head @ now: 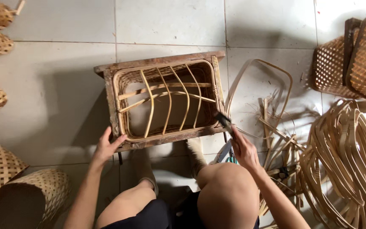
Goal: The person weaves a rectangular basket by fitting a woven panel into a wooden mold and securing it with a hammer. They then insert and adjust multiple bamboo strips to form the basket's internal frame.
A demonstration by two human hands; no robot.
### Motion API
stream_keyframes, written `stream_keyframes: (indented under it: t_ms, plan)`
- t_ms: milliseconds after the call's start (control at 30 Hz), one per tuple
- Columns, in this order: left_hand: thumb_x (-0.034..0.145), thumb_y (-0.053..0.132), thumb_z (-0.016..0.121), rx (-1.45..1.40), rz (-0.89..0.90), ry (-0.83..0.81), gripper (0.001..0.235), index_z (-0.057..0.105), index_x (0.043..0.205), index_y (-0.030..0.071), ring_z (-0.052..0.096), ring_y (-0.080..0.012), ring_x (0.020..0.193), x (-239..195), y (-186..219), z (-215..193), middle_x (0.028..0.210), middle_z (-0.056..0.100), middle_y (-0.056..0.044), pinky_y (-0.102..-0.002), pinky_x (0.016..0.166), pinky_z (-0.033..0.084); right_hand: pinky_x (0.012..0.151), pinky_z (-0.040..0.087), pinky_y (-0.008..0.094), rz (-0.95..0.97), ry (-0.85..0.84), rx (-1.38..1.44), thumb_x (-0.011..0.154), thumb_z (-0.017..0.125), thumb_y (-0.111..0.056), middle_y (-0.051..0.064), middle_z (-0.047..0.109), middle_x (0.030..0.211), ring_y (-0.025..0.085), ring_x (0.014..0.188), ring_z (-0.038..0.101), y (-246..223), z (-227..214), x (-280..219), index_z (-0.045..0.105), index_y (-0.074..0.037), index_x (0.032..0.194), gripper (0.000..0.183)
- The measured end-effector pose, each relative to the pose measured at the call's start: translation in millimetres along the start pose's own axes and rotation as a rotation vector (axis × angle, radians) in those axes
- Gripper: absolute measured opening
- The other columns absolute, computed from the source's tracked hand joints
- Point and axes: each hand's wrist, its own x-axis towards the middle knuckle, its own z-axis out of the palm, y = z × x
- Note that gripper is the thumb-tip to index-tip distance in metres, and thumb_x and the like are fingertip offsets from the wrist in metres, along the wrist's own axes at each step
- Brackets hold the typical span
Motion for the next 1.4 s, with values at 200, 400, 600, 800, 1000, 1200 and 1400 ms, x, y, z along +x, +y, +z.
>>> stream_keyframes:
  t_ms: [200,400,600,800,1000,1200,1400]
  plan:
    - [0.09,0.026,0.079,-0.224,-0.067,0.067,0.047,0.062,0.124,-0.002,0.062,-0.0094,0.095,-10,-28,14,0.107,0.072,-0.005,-0.026,0.084,0.052,0.055,0.052,0.046,0.062,-0.34,-0.008,0.093,0.066,-0.01,0.015,0.065,0.09,0.036,0.062,0.062,-28,1,-15,0.05,-0.014,0.148,0.057]
    - [0.092,0.026,0.081,-0.174,0.012,0.183,0.062,0.05,0.134,-0.006,0.062,-0.0104,0.104,-9,-36,28,0.115,0.07,-0.006,-0.027,0.09,0.051,0.054,0.054,0.043,-0.269,-0.384,0.096,0.096,0.065,-0.012,0.012,0.065,0.09,0.032,0.065,0.066,-49,14,24,0.046,-0.015,0.151,0.058]
    - [0.095,0.038,0.072,0.008,0.042,0.146,0.062,0.056,0.139,-0.003,0.067,-0.021,0.11,-13,-36,22,0.121,0.074,-0.016,-0.033,0.095,0.051,0.056,0.058,0.045,-0.468,-0.567,-0.075,0.094,0.066,-0.011,0.012,0.067,0.095,0.035,0.066,0.067,-54,36,58,0.038,-0.016,0.157,0.069]
    - [0.1,0.054,0.056,0.122,-0.151,0.259,0.072,0.05,0.147,0.0,0.064,-0.0286,0.125,-3,-71,34,0.133,0.067,-0.021,-0.036,0.105,0.048,0.056,0.06,0.044,-0.467,-0.648,0.03,0.096,0.059,-0.016,0.018,0.063,0.137,0.038,0.078,0.071,-65,60,79,0.036,-0.02,0.157,0.065]
    - [0.099,0.071,0.026,0.0,-0.273,0.195,0.089,0.041,0.153,0.001,0.038,-0.0298,0.148,-3,-74,33,0.159,0.042,-0.02,-0.036,0.12,0.029,0.055,0.06,0.038,-0.666,-0.68,0.141,0.094,0.039,-0.017,0.022,0.057,0.143,0.033,0.08,0.072,-92,88,98,0.024,-0.023,0.164,0.072]
    - [0.098,0.074,0.022,-0.154,-0.276,0.147,0.095,0.036,0.155,0.0,0.031,-0.0305,0.152,-4,-46,27,0.163,0.036,-0.017,-0.035,0.122,0.026,0.04,0.051,0.034,-0.539,-0.995,-0.166,0.097,0.031,-0.02,0.019,0.057,0.139,0.025,0.06,0.069,-110,134,114,0.013,-0.03,0.166,0.072]
    - [0.094,0.081,0.023,-0.154,-0.231,0.117,0.101,0.049,0.149,0.0,0.05,-0.0359,0.141,-3,-52,33,0.149,0.056,-0.022,-0.037,0.115,0.037,0.049,0.06,0.035,-0.577,-0.833,-0.014,0.102,0.036,-0.021,0.025,0.051,0.146,0.031,0.07,0.072,-116,131,116,0.015,-0.027,0.166,0.067]
